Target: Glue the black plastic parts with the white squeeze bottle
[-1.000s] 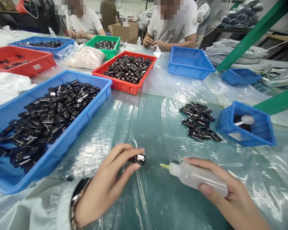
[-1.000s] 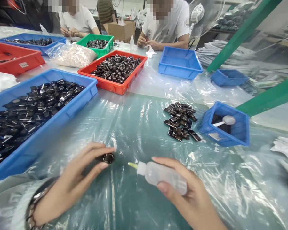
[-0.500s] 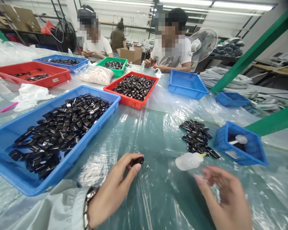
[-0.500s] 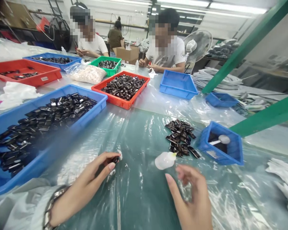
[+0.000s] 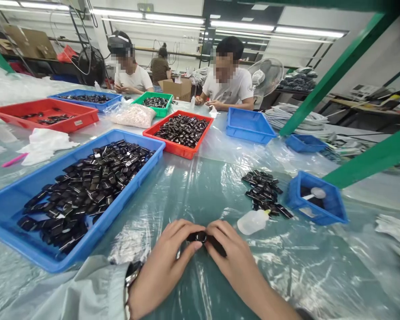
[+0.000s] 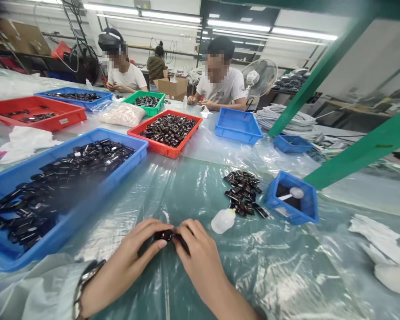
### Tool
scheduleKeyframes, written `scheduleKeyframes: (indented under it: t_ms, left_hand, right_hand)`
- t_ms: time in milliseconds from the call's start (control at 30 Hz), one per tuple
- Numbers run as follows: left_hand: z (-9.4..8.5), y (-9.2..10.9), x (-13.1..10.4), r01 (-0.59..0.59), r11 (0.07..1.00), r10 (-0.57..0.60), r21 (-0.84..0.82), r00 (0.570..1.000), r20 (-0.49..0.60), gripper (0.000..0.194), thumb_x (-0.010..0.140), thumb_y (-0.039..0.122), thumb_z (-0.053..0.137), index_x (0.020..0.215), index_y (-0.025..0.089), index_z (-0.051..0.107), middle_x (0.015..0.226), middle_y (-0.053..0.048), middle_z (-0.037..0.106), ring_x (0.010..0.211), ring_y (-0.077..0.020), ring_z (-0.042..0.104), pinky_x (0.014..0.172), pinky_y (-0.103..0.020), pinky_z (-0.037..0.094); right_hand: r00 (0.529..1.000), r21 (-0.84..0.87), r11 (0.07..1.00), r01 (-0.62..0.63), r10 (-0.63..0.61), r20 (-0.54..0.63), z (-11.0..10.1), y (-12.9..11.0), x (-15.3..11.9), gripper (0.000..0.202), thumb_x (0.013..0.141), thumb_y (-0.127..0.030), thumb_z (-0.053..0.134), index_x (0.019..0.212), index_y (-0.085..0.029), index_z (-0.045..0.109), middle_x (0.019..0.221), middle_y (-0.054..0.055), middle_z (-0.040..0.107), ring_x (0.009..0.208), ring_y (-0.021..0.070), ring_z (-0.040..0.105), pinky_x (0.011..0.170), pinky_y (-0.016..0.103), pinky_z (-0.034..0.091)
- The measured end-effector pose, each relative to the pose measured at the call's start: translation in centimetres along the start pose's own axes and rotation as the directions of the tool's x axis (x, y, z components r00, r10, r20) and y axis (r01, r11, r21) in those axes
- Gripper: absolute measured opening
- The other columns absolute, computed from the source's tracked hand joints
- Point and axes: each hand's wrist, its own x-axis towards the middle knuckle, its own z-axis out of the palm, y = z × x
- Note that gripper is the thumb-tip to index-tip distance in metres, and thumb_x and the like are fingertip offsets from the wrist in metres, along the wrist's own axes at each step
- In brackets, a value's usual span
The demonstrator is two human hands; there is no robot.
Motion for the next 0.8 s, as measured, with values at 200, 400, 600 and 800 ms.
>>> scheduleKeyframes:
  t_ms: [200, 400, 600, 800]
  left_hand:
    - [-0.1, 0.0, 0.0, -0.070, 0.995, 0.073, 0.069, 0.997, -0.037, 0.024, 0.096, 0.021, 0.046, 0.119, 0.027, 0.052, 0.107, -0.004, 0.060, 0.101, -0.0205, 0.056, 0.087, -0.036, 0.048]
    - [-0.4, 0.0, -0.1, -0.112, 0.983, 0.113, 0.143, 0.994, -0.004, 0.025, 0.096, 0.021, 0.045, 0.121, 0.026, 0.051, 0.110, -0.006, 0.058, 0.103, -0.0216, 0.055, 0.087, -0.036, 0.047]
    - [-0.4, 0.0, -0.3, -0.181, 0.971, 0.178, 0.157, 0.984, 0.031, 0.028, 0.098, 0.022, 0.042, 0.124, 0.026, 0.049, 0.111, -0.007, 0.058, 0.101, -0.0217, 0.054, 0.084, -0.035, 0.047]
    - [-0.3, 0.2, -0.4, -0.223, 0.959, 0.220, 0.172, 0.975, 0.040, 0.026, 0.098, 0.020, 0.040, 0.122, 0.023, 0.051, 0.110, -0.007, 0.057, 0.099, -0.0212, 0.053, 0.082, -0.034, 0.047]
  right_hand:
    - [0.997, 0.232, 0.970, -0.068, 0.055, 0.061, -0.4, -0.2, 0.2, 0.019, 0.086, -0.009, 0.045, 0.078, -0.021, 0.058, 0.084, 0.006, 0.058, 0.080, 0.0228, 0.052, 0.070, 0.037, 0.043]
    - [0.948, 0.578, 0.753, -0.314, 0.278, 0.153, -2.3, -0.1, 0.2, 0.008, 0.084, -0.024, 0.058, 0.077, -0.021, 0.057, 0.076, 0.000, 0.057, 0.070, 0.0153, 0.055, 0.066, 0.029, 0.046]
    - [0.862, 0.763, 0.427, -0.485, 0.382, 0.334, -3.0, -0.5, -0.2, 0.017, 0.074, -0.035, 0.070, 0.074, -0.020, 0.063, 0.070, -0.002, 0.058, 0.062, 0.0111, 0.054, 0.061, 0.024, 0.045]
    - [0.830, 0.805, 0.268, -0.529, 0.362, 0.424, -2.8, -1.0, -0.2, 0.021, 0.069, -0.035, 0.076, 0.067, -0.019, 0.063, 0.062, -0.004, 0.055, 0.059, 0.0093, 0.049, 0.061, 0.023, 0.042]
